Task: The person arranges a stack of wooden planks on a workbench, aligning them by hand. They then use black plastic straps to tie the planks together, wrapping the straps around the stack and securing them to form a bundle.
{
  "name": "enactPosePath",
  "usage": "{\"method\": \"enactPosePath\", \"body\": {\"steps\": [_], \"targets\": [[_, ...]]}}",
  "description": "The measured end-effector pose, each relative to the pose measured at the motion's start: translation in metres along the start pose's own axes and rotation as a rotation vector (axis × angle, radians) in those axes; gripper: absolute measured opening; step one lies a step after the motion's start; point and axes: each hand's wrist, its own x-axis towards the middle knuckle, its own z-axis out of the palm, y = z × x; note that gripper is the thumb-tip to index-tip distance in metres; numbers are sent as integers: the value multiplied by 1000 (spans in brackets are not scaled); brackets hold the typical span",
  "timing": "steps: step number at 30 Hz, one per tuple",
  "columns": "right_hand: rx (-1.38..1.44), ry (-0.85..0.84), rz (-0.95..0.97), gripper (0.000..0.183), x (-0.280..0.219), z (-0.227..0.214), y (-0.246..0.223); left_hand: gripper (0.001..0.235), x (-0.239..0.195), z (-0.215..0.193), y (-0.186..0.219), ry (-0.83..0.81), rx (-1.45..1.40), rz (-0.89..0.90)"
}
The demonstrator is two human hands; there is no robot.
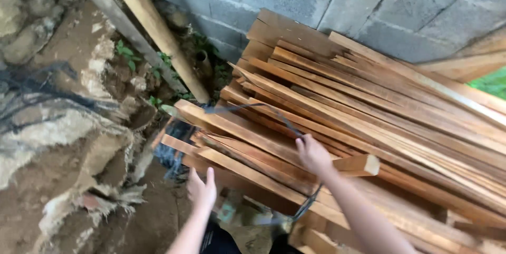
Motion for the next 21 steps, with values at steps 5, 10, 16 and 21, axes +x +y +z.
{"method": "enactPosePath", "body": {"steps": [5, 10, 16, 21], "targets": [[-175, 305, -361, 12, -16, -26, -24, 104, -95, 102, 54, -172, -457, -391], [118, -347, 169, 31, -29, 53, 25, 112, -133, 141, 122, -139, -970, -691], [273, -910, 442, 84, 27, -19, -16, 79, -134, 142, 143, 90, -1150, -728], [350, -1135, 433, 96, 43, -46, -27, 76, -134, 144, 157, 162, -1239, -744]]}}
